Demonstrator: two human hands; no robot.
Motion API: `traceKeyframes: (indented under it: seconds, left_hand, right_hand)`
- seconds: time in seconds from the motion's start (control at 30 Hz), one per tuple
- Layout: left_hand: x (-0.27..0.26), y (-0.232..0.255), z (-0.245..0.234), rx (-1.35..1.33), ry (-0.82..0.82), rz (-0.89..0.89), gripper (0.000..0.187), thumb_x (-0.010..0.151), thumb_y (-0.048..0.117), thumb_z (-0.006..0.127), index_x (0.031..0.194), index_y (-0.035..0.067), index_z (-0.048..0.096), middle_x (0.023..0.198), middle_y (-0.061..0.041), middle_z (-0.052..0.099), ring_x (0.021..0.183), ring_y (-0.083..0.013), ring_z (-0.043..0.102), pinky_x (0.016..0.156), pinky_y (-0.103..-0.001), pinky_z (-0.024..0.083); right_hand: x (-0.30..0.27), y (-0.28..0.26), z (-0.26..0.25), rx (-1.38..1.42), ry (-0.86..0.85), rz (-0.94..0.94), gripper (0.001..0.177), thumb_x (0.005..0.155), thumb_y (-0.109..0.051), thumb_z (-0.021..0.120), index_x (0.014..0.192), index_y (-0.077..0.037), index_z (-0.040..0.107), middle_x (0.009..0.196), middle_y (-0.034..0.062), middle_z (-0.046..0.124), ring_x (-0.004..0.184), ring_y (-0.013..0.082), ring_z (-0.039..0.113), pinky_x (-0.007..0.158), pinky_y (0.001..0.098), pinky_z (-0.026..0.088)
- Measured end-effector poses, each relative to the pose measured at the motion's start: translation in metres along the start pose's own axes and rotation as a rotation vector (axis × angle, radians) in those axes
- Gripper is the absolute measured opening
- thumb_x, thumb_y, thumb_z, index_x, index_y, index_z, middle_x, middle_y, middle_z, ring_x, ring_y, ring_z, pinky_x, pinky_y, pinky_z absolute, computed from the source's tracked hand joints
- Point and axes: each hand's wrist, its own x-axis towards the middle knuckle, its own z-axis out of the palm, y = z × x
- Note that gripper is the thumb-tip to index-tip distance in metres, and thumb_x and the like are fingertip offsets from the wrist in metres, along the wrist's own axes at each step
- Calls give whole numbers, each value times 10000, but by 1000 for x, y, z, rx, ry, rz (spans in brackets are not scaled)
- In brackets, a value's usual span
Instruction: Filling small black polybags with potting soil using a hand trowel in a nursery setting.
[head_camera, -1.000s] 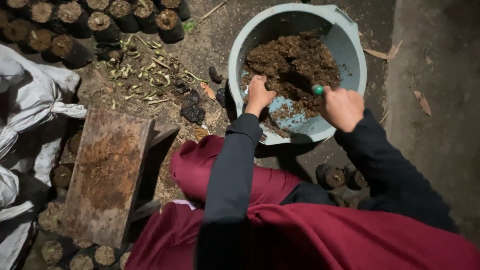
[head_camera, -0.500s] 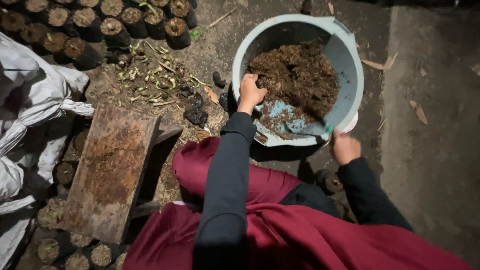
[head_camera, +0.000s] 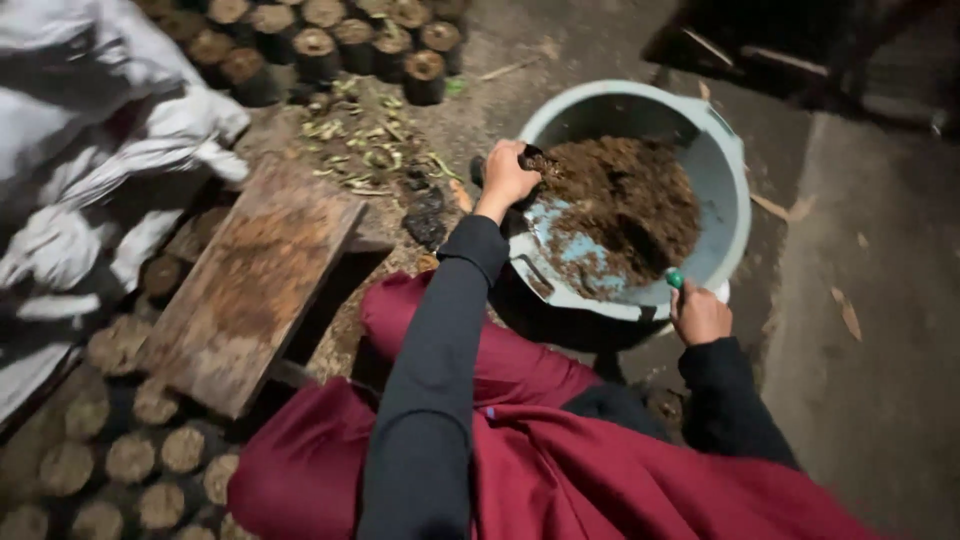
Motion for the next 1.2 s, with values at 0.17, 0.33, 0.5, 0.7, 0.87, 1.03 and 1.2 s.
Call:
traceKeyframes:
  seconds: [0.17, 0.33, 0.5, 0.7, 0.87, 1.03, 1.2]
  left_hand:
    - [15, -30, -84, 114, 135, -77, 554, 599, 282, 872, 1121, 120, 776, 1201, -149, 723, 1205, -372, 662, 1035, -454, 565]
    - [-12, -75, -197, 156, 248, -221, 575, 663, 286, 885, 1182, 83, 743, 1211, -189, 698, 1223, -394, 653, 1038, -484, 556]
    - [-81, -117, -284, 286, 419, -215, 412, 637, 278, 805, 1013, 112, 775, 1083, -149, 682, 1107, -418, 666, 934, -543, 571]
    - [-170, -169, -345, 412, 532, -295, 263, 664, 266, 761, 877, 115, 734, 982, -149, 664, 1033, -405, 671, 894, -531, 578]
    - [-215, -174, -367, 177, 554, -421, 492, 724, 148, 805, 1197, 32, 732, 1221, -153, 656, 1198, -373, 635, 1007, -469, 544]
    - [-231, -174, -363, 61, 595, -500, 621, 751, 156, 830, 1323, 28, 625, 1205, -128, 670, 1226, -333, 642, 1005, -479, 565]
    - [-241, -181, -377, -35, 593, -529, 664, 813, 124, 781, 1431, 5, 569, 1322, -147, 642, 1244, -306, 648, 1022, -468, 559]
  right_hand:
    - [21, -33, 14, 192, 90, -21, 401, 1046, -457, 546, 1232, -158, 737, 830, 162, 742, 776, 411, 760, 660, 549, 595]
    - [42, -89, -12, 306, 157, -138, 369, 1037, -440, 575, 1215, -159, 735, 833, 157, 735, 794, 407, 752, 678, 547, 604]
    - [93, -146, -60, 473, 299, -296, 317, 1053, -371, 623, 1242, -140, 728, 848, 182, 719, 807, 430, 731, 662, 566, 590]
    - [147, -226, -169, 629, 539, -689, 281, 991, -294, 739, 1200, -106, 754, 858, 135, 716, 793, 375, 721, 671, 463, 586]
    - [166, -296, -272, 530, 643, -1086, 326, 918, -352, 742, 1238, -296, 718, 831, -2, 648, 728, 300, 700, 612, 441, 571]
    - [156, -372, -309, 323, 768, -1289, 270, 836, -319, 737, 1106, -324, 730, 787, -78, 658, 615, 202, 693, 538, 361, 568]
    - [145, -409, -331, 301, 859, -1448, 269, 804, -260, 691, 1069, -280, 730, 817, -66, 644, 592, 189, 671, 484, 343, 551]
